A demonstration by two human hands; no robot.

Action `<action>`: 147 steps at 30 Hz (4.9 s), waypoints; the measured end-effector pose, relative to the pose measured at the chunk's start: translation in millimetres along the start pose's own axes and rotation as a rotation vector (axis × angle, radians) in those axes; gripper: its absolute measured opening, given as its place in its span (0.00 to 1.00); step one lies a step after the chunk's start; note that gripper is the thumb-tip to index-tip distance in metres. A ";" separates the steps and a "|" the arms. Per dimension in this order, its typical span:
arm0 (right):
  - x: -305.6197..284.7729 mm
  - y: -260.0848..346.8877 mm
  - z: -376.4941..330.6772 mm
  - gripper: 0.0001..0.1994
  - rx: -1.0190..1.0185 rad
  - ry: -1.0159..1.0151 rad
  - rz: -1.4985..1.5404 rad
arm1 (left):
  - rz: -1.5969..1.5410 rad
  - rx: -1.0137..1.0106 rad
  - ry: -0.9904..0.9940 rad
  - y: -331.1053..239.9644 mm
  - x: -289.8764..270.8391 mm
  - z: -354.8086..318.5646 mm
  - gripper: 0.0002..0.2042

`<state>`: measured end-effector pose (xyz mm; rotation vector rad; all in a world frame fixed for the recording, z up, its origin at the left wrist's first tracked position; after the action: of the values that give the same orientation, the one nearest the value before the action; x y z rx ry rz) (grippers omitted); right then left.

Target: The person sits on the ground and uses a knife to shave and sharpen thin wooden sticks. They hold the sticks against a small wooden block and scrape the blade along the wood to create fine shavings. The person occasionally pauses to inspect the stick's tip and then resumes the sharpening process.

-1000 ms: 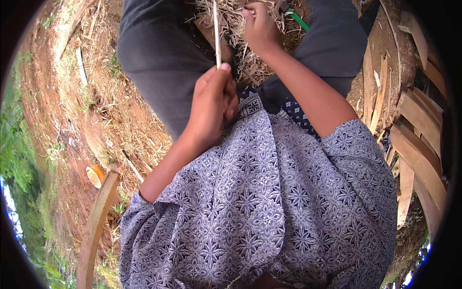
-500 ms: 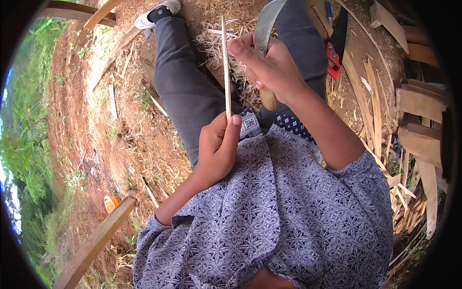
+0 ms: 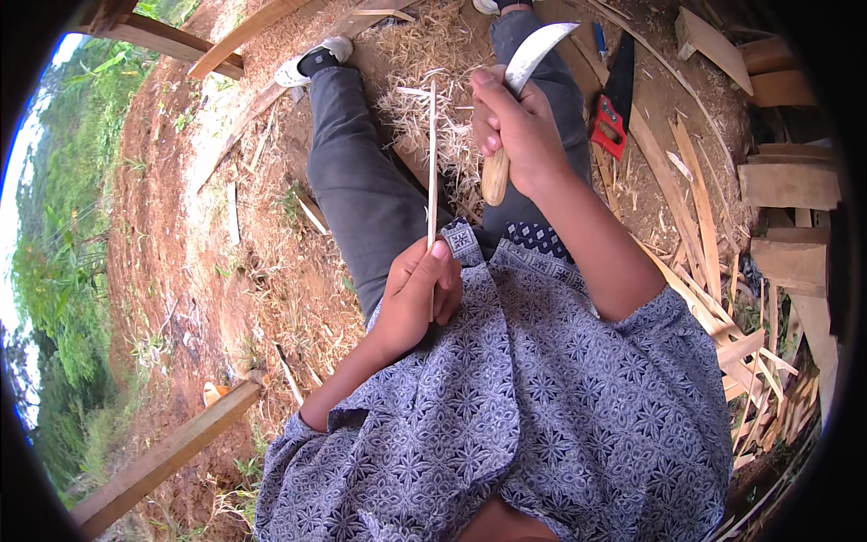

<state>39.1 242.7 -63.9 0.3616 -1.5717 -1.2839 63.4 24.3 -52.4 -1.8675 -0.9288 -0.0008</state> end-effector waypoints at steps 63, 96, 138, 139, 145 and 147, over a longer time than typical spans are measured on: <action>17.6 -27.2 -65.2 0.23 0.469 0.637 0.064 | 0.198 0.114 -0.426 42.5 -3.0 -19.3 0.12; 29.7 6.1 -43.5 0.17 0.348 0.578 -0.212 | 0.082 0.494 -0.698 -130.3 -103.2 -24.6 0.18; 2.9 25.2 -27.2 0.21 0.465 0.774 -0.221 | 0.129 0.462 -0.414 -141.5 -52.1 67.7 0.17; 3.0 25.9 -26.9 0.21 0.458 0.783 -0.230 | 0.117 0.462 -0.433 -141.6 -52.9 68.1 0.17; 3.8 26.5 -28.7 0.22 0.511 0.806 -0.235 | 0.086 0.473 -0.485 -145.3 -55.5 66.4 0.19; 5.1 28.3 -29.7 0.21 0.503 0.810 -0.229 | 0.066 0.495 -0.450 -145.9 -54.7 64.0 0.19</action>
<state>71.6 233.6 -40.1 1.2373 -1.1282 -0.7174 -86.7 70.3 8.4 -1.4511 -1.0514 0.6558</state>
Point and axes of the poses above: each hand's wrist, its own z-axis towards the middle knuckle, its own x-axis out of the palm, y = z × x, the point moved 3 cm from there along z, towards the middle knuckle, and after that the axes turned 10 degrees about -x, right-handed, at the moved point
